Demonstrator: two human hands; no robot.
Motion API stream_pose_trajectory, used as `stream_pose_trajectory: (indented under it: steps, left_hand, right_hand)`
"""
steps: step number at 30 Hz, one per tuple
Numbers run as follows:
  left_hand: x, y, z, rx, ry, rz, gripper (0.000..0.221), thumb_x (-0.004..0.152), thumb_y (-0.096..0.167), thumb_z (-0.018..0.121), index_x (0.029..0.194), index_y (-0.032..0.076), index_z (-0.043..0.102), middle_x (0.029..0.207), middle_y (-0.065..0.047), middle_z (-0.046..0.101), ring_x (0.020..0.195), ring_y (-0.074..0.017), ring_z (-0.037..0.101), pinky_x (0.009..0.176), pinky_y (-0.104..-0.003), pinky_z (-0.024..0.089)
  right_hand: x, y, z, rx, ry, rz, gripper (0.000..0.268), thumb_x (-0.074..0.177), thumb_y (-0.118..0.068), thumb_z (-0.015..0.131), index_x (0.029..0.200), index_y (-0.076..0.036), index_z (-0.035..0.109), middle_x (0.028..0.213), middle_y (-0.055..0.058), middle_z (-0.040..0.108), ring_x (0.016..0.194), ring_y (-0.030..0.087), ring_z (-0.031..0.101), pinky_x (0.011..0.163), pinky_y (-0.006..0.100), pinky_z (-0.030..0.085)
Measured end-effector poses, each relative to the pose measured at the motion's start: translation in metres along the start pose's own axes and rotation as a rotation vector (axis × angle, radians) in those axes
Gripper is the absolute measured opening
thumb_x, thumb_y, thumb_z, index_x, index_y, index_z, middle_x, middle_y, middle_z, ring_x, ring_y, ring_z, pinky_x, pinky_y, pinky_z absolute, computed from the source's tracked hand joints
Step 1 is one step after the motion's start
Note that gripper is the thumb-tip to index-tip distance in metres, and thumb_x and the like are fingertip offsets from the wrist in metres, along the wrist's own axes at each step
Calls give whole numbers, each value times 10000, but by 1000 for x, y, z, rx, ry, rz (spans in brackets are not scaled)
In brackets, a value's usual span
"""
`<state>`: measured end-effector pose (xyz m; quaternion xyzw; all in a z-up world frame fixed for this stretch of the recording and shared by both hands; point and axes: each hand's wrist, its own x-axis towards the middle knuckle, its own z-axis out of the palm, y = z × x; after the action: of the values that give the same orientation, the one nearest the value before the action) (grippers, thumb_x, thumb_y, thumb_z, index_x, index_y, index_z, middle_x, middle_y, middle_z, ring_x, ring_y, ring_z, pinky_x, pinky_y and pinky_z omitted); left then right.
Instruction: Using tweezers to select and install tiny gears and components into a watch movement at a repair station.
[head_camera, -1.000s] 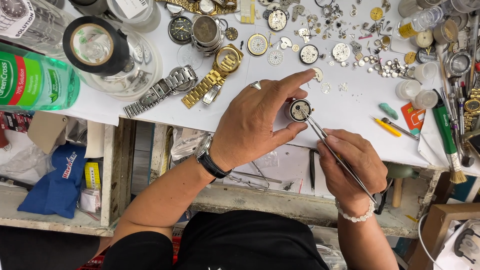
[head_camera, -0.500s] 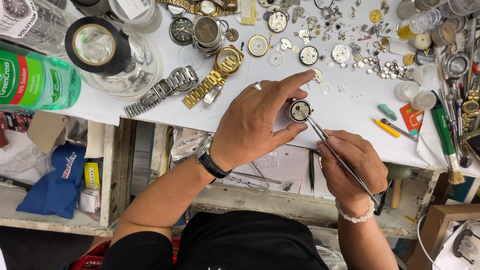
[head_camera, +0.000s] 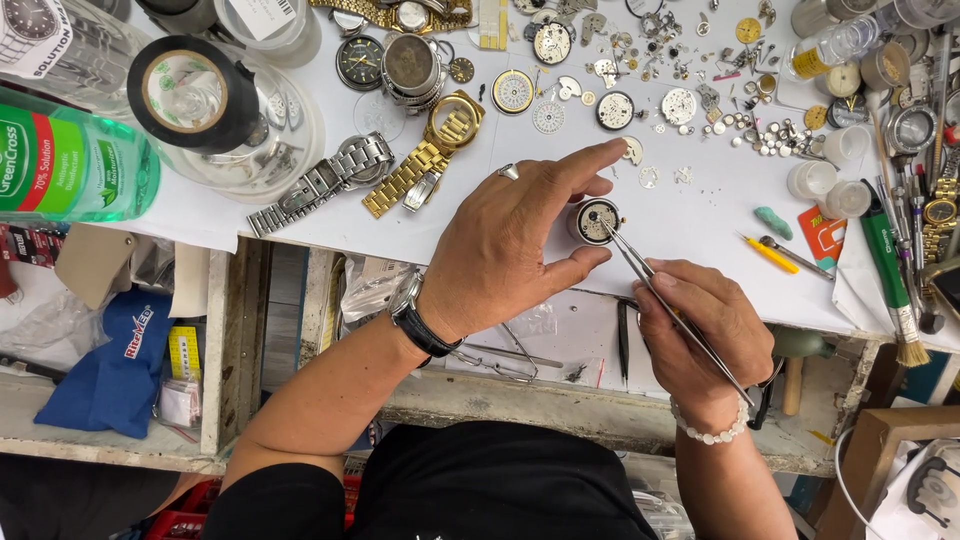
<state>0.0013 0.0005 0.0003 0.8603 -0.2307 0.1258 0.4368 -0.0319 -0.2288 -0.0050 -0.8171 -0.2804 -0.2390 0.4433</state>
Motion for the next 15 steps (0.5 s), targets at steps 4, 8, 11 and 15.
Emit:
stream_pose_trajectory:
  steps: [4, 8, 11, 15]
  left_hand:
    - [-1, 0, 0, 0, -3, -11, 935, 925, 174, 942, 1591, 201, 286, 1346, 46, 710, 1106, -191, 721, 916, -388, 544]
    - [-1, 0, 0, -22, 5, -22, 958, 902, 185, 953, 1592, 220, 290, 1345, 52, 715, 1155, -181, 713, 965, -384, 545]
    - [-1, 0, 1, 1, 13, -34, 982, 878, 216, 975, 1593, 223, 302, 1312, 60, 721, 1146, -166, 698, 987, -377, 541]
    - [0, 1, 2, 20, 3, -32, 957, 885, 221, 964, 1586, 214, 312, 1277, 73, 728, 1104, -170, 690, 956, -377, 527]
  right_hand:
    - [0, 0, 0, 6, -1, -6, 184, 924, 122, 761, 1052, 61, 644, 1007, 303, 695, 912, 377, 751, 835, 393, 625]
    - [-1, 3, -1, -1, 7, -46, 189, 916, 123, 770, 1042, 64, 642, 979, 300, 698, 887, 371, 751, 809, 392, 630]
    - [-1, 2, -1, 14, 3, -37, 191, 907, 147, 768, 1031, 72, 644, 968, 301, 696, 887, 381, 751, 807, 388, 629]
    - [1, -3, -1, 0, -2, -36, 179, 910, 153, 760, 1028, 90, 641, 965, 312, 692, 883, 387, 746, 811, 402, 629]
